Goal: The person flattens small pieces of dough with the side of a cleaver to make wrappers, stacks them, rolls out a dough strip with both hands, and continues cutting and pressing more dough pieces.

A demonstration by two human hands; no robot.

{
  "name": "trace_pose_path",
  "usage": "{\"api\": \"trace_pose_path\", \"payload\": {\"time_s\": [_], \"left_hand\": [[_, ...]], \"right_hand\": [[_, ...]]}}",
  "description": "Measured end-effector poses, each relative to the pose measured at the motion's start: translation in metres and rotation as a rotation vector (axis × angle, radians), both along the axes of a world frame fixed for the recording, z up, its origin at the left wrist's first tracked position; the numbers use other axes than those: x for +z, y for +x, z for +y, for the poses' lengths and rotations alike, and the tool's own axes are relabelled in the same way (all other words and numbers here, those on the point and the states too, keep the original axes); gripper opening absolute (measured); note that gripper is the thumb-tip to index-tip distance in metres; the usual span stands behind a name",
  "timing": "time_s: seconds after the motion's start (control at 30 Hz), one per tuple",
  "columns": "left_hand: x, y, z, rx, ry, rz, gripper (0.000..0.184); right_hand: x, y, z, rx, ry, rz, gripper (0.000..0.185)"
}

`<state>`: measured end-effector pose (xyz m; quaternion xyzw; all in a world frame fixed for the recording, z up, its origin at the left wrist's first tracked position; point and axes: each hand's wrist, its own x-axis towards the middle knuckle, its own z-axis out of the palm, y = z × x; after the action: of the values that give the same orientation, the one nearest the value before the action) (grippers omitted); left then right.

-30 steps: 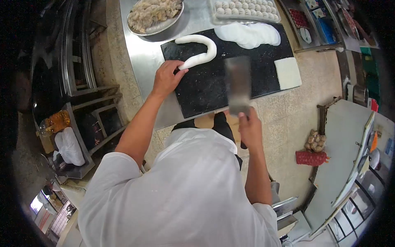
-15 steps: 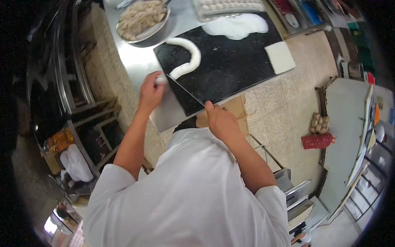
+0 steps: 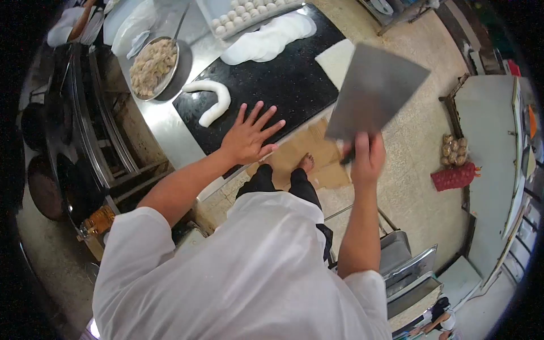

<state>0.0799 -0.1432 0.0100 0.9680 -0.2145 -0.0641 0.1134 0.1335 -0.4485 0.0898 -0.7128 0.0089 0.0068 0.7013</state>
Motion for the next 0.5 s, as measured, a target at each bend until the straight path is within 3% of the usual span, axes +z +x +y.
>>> {"api": "trace_pose_path", "payload": {"time_s": [0.07, 0.13, 0.27, 0.33, 0.4, 0.43, 0.47, 0.5], "left_hand": [[0.002, 0.018, -0.002, -0.064, -0.006, -0.005, 0.063], [0.005, 0.029, -0.010, 0.012, -0.017, -0.022, 0.065], [-0.007, 0.035, -0.007, 0.071, -0.046, -0.028, 0.068], [-0.001, 0.035, -0.006, 0.088, -0.098, 0.015, 0.068], [0.012, 0.034, -0.005, 0.092, -0.226, -0.113, 0.069], [0.008, 0.030, 0.000, -0.091, -0.180, -0.173, 0.070], [0.003, 0.021, 0.004, -0.094, -0.180, -0.158, 0.070], [-0.004, 0.011, 0.008, -0.189, -0.160, -0.090, 0.070]], "right_hand": [[-0.050, 0.050, 0.016, -0.075, -0.021, 0.106, 0.025], [-0.085, 0.080, 0.024, -0.102, 0.118, 0.631, 0.024], [-0.083, 0.052, 0.023, -0.109, 0.094, 0.688, 0.026], [-0.069, 0.015, 0.020, 0.235, -0.429, 0.578, 0.032], [-0.045, -0.030, 0.035, 0.452, -0.431, 0.691, 0.039], [-0.086, -0.059, 0.033, 0.625, -0.476, 0.364, 0.042], [-0.128, -0.086, 0.030, 0.778, -0.509, 0.036, 0.046], [-0.124, -0.092, 0.039, 0.775, -0.505, 0.050, 0.046]]}}
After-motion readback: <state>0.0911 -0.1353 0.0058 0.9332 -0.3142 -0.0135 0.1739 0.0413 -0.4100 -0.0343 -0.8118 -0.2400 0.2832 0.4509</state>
